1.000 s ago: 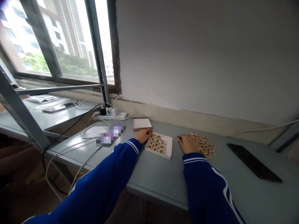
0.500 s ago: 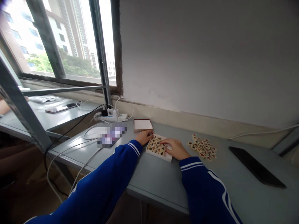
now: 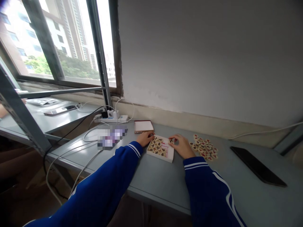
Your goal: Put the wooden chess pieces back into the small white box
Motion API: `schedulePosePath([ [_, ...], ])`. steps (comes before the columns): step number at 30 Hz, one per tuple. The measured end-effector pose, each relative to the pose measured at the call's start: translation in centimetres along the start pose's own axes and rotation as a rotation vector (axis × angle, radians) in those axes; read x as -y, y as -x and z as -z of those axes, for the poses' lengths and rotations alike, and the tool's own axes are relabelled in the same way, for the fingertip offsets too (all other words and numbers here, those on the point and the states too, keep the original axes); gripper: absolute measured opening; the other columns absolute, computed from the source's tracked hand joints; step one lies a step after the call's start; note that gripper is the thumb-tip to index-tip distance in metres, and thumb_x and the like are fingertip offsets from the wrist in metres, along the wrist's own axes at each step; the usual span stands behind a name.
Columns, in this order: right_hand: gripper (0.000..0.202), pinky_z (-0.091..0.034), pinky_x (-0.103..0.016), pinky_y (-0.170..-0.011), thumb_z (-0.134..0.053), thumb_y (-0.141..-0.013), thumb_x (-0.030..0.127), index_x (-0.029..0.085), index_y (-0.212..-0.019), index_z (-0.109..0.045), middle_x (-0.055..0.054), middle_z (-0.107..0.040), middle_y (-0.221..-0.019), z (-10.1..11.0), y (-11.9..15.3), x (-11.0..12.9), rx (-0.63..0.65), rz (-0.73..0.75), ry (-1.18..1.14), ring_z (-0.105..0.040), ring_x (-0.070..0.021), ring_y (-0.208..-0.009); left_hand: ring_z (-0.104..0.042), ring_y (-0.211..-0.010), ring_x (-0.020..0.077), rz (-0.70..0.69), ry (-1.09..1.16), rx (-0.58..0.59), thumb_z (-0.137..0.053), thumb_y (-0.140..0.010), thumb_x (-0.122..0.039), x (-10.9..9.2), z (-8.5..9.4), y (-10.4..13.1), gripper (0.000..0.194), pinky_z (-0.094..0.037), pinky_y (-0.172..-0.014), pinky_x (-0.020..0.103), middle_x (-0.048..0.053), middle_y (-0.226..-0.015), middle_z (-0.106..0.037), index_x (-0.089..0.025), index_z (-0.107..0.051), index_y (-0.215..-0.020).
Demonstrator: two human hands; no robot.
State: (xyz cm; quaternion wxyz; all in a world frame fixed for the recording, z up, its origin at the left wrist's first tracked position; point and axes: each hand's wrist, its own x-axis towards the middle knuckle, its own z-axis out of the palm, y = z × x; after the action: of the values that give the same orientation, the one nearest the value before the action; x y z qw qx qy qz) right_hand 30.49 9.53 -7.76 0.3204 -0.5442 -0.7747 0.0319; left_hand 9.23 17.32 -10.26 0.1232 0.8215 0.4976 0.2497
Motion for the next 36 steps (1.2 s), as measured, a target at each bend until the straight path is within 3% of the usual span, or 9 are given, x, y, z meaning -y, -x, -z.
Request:
schedulePosePath([
  [3,0.022,-0.041,-0.030,-0.072,-0.050,-0.074,0.029,0.018,-0.090,-0.061,-0.005,-0.059,-0.089,-0.1,0.1,-2.1,-0.071,-0.095,0.147,-0.054,-0.0164,-0.075,-0.057,-0.084,0.0175,-0.003,-0.004,0.002,-0.044,-0.082,-0.034,0.0,0.1,0.0,0.024,-0.043,-0.074,0.024,0.002,-0.088,-0.063,-0.023,-0.060,-0.097],
  [7,0.028,-0.039,-0.034,-0.072,-0.045,-0.075,0.026,0.020,-0.098,-0.059,-0.007,-0.059,-0.094,-0.9,0.6,-4.3,-0.011,-0.209,0.387,-0.054,-0.0196,-0.083,-0.058,-0.084,0.0167,0.011,-0.007,0.020,-0.044,-0.083,-0.034,-0.2,0.2,0.1,0.025,-0.043,-0.073,0.022,0.002,-0.089,-0.063,-0.022,-0.060,-0.098],
  [14,0.019,-0.030,-0.053,-0.078,-0.047,-0.072,0.018,0.018,-0.071,-0.065,-0.012,-0.060,-0.091,-0.2,1.4,-4.2,-0.062,-0.268,0.676,-0.047,-0.0325,-0.094,-0.058,-0.083,0.0169,0.011,0.005,0.017,-0.044,-0.082,-0.035,-0.2,0.3,0.1,0.026,-0.043,-0.072,0.023,0.002,-0.087,-0.063,-0.023,-0.061,-0.098],
  [16,0.020,-0.030,-0.053,-0.080,-0.047,-0.070,0.014,0.019,-0.071,-0.067,-0.011,-0.060,-0.094,0.2,1.2,-3.6,-0.087,-0.285,0.604,-0.047,-0.0325,-0.095,-0.058,-0.082,0.0169,0.001,0.009,0.009,-0.044,-0.082,-0.034,-0.2,0.3,0.1,0.025,-0.043,-0.072,0.023,0.002,-0.086,-0.063,-0.023,-0.061,-0.097],
  [19,0.023,-0.034,-0.045,-0.085,-0.048,-0.073,0.022,0.023,-0.084,-0.067,-0.007,-0.060,-0.101,0.3,0.4,-1.8,-0.039,-0.158,0.250,-0.049,-0.0265,-0.096,-0.057,-0.083,0.0172,0.006,0.001,0.010,-0.044,-0.082,-0.034,-0.2,0.3,0.1,0.025,-0.043,-0.074,0.023,0.002,-0.087,-0.063,-0.022,-0.061,-0.097],
  [22,0.028,-0.040,-0.034,-0.083,-0.053,-0.072,0.032,0.021,-0.094,-0.065,-0.005,-0.059,-0.104,-0.1,0.1,0.2,0.265,0.027,-0.169,-0.053,-0.0211,-0.093,-0.057,-0.084,0.0169,0.021,-0.002,0.019,-0.044,-0.083,-0.034,-0.4,0.4,0.2,0.026,-0.042,-0.075,0.023,0.002,-0.087,-0.063,-0.022,-0.061,-0.099],
  [24,0.030,-0.039,-0.034,-0.085,-0.058,-0.067,0.032,0.020,-0.093,-0.065,-0.005,-0.060,-0.103,-0.5,0.1,0.9,0.393,0.054,-0.285,-0.053,-0.0211,-0.094,-0.057,-0.084,0.0167,0.018,-0.001,0.020,-0.044,-0.083,-0.033,-0.5,0.5,0.3,0.026,-0.042,-0.075,0.023,0.002,-0.087,-0.064,-0.022,-0.060,-0.099],
  [32,0.020,-0.041,-0.028,-0.076,-0.061,-0.063,0.026,0.020,-0.082,-0.063,-0.001,-0.062,-0.085,-1.0,0.5,1.1,0.328,-0.023,-0.195,-0.056,-0.0175,-0.080,-0.057,-0.084,0.0169,0.010,0.001,0.008,-0.044,-0.083,-0.034,-0.5,0.5,0.3,0.026,-0.043,-0.075,0.023,0.003,-0.087,-0.063,-0.022,-0.061,-0.098],
  [36,0.025,-0.042,-0.027,-0.071,-0.055,-0.069,0.030,0.021,-0.093,-0.059,-0.003,-0.060,-0.088,-0.9,0.3,1.0,0.155,-0.028,-0.126,-0.055,-0.0159,-0.076,-0.057,-0.084,0.0174,0.020,-0.004,0.011,-0.044,-0.082,-0.035,-0.4,0.4,0.3,0.026,-0.042,-0.076,0.024,0.002,-0.088,-0.063,-0.022,-0.060,-0.098],
])
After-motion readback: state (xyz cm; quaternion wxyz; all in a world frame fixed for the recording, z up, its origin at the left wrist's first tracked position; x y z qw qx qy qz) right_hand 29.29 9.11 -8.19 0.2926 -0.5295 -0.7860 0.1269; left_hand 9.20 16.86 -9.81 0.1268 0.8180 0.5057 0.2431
